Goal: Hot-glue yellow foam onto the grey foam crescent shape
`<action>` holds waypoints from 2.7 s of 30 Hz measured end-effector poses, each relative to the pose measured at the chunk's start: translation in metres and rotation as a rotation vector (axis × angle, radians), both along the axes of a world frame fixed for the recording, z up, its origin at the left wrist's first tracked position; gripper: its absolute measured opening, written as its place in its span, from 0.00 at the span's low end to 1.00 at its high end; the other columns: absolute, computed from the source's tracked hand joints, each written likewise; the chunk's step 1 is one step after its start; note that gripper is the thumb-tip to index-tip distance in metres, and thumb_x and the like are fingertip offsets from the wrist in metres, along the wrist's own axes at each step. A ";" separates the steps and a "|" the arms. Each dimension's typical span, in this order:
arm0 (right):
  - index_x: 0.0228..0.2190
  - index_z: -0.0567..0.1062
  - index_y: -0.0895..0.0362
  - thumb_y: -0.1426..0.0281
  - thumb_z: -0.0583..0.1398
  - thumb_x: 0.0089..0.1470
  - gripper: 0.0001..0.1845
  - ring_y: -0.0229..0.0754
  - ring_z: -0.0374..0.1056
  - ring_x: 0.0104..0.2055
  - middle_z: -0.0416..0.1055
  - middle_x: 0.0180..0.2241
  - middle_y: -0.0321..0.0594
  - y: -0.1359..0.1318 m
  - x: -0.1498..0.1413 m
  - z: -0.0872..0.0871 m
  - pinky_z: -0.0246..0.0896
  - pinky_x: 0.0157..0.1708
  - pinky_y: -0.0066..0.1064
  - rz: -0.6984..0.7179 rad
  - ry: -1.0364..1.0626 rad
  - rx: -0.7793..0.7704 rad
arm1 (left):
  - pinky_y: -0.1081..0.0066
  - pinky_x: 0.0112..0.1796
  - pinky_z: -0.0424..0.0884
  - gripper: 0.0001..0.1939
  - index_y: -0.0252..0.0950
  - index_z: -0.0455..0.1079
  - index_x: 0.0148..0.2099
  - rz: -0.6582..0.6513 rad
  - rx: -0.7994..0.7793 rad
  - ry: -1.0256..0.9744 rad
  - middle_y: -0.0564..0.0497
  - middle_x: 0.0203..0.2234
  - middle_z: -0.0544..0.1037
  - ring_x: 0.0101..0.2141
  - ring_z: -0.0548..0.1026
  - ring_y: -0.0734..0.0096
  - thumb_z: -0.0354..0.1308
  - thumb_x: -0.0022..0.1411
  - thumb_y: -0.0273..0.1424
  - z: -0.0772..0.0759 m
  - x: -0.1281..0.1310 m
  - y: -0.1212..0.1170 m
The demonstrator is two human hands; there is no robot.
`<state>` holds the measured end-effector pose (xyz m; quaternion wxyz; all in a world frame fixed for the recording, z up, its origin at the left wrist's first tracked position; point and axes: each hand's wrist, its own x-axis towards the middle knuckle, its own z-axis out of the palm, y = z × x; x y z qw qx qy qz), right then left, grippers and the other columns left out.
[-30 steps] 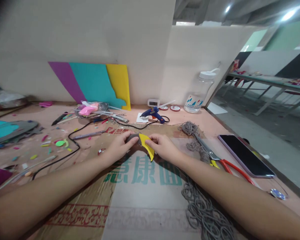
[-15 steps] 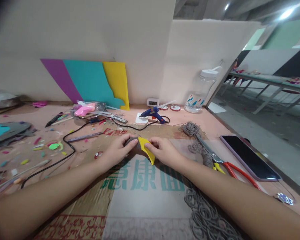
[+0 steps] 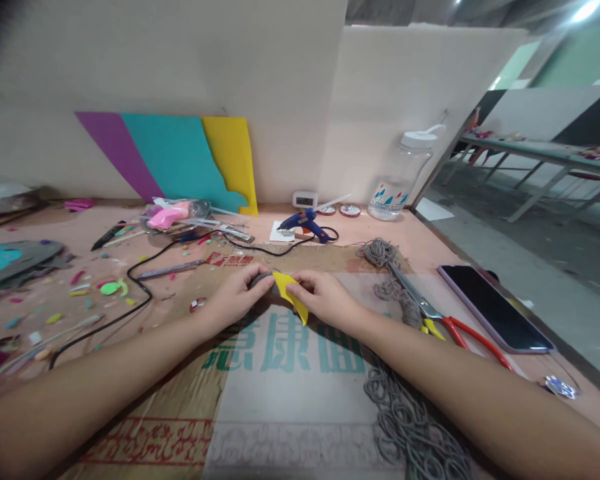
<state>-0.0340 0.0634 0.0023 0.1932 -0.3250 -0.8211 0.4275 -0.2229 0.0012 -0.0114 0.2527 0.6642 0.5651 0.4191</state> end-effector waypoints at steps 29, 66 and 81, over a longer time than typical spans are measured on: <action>0.30 0.72 0.57 0.60 0.55 0.58 0.13 0.39 0.67 0.24 0.72 0.24 0.37 0.001 0.000 -0.004 0.61 0.23 0.27 -0.003 0.037 -0.065 | 0.74 0.33 0.65 0.13 0.34 0.69 0.38 0.032 -0.010 -0.204 0.51 0.31 0.75 0.32 0.71 0.70 0.51 0.62 0.39 -0.001 -0.001 0.002; 0.32 0.71 0.57 0.60 0.56 0.56 0.12 0.38 0.68 0.21 0.72 0.21 0.35 -0.004 0.000 -0.002 0.61 0.20 0.25 -0.035 0.114 -0.230 | 0.74 0.31 0.67 0.13 0.33 0.75 0.38 -0.050 -0.104 -0.054 0.54 0.25 0.76 0.27 0.72 0.71 0.55 0.58 0.36 0.001 0.000 -0.003; 0.29 0.71 0.59 0.59 0.55 0.57 0.16 0.36 0.65 0.20 0.73 0.22 0.38 -0.001 0.002 0.002 0.55 0.19 0.24 -0.028 0.081 -0.161 | 0.73 0.34 0.66 0.10 0.35 0.69 0.39 0.003 0.047 -0.183 0.52 0.32 0.75 0.32 0.72 0.70 0.56 0.60 0.36 -0.002 -0.003 0.001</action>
